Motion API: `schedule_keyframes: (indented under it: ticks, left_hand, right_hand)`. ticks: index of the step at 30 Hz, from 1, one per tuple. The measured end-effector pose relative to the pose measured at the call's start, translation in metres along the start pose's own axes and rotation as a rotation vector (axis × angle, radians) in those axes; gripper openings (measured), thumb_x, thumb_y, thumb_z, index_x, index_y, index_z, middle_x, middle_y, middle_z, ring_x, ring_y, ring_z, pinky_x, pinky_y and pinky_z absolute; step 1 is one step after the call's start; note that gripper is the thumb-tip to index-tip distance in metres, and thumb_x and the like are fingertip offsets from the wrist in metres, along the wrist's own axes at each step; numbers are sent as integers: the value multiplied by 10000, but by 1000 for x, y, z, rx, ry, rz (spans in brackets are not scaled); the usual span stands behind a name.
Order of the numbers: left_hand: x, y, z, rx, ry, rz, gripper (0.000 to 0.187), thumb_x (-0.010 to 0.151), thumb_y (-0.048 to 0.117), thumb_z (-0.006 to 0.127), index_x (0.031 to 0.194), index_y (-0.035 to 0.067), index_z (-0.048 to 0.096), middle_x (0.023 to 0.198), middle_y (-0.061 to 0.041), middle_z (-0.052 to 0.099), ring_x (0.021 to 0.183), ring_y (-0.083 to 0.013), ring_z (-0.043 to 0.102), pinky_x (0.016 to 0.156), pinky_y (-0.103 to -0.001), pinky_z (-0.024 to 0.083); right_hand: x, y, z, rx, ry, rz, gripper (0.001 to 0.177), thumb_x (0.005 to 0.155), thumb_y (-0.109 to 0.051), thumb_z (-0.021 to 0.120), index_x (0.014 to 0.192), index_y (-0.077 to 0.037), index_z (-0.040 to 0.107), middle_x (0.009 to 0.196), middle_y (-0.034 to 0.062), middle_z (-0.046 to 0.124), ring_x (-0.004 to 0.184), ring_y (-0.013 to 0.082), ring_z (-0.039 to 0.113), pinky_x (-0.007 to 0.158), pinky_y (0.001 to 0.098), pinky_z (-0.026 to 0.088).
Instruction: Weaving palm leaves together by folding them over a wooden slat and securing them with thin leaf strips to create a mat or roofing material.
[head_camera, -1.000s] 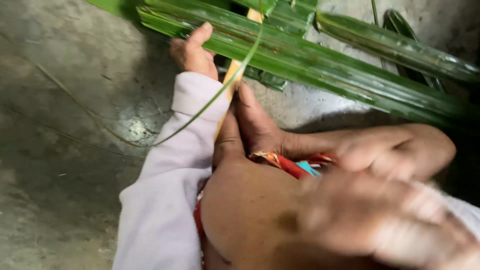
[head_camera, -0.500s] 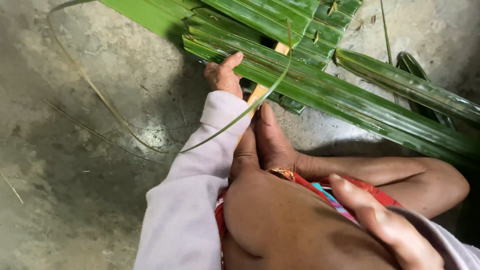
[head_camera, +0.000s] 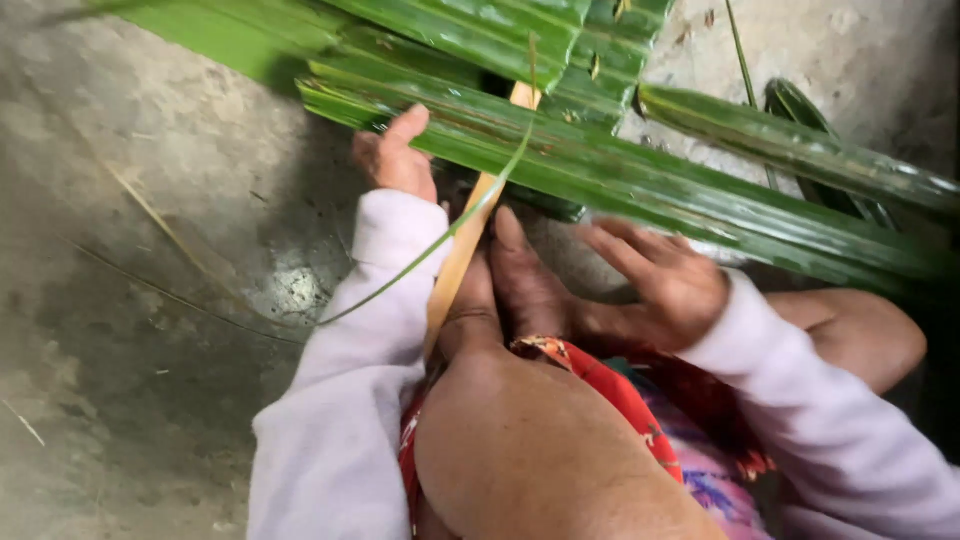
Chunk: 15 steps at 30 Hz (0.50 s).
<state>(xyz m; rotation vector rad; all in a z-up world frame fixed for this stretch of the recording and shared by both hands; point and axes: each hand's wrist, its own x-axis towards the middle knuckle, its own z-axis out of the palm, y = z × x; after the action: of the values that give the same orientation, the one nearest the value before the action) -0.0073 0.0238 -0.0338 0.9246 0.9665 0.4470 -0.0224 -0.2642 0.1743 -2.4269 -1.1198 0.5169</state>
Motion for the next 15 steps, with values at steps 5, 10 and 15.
schedule_keyframes:
  ticks: [5,10,15]
  left_hand:
    - [48,-26,-18,-252,-22,-12,624,597,-5,841,917,102,316,1065,-184,425,1119,-388,485,912,-620,352]
    - [49,-11,-17,-349,-68,83,545,624,-159,779,914,62,375,990,-167,547,910,-310,646,960,-514,493]
    - [59,-22,-30,-350,-25,84,600,670,-121,804,995,93,347,1127,-154,463,1050,-308,567,994,-494,429]
  right_hand:
    - [22,10,30,147,227,21,539,812,-108,793,1314,10,636,1350,207,637,1117,365,666,931,412,522]
    - [58,54,30,-229,354,46,589,896,-276,781,1392,-6,617,1460,206,534,1181,393,551,977,484,372]
    - [78,126,59,143,65,206,678,822,-265,829,1386,47,619,1294,253,673,1105,379,662,931,415,516]
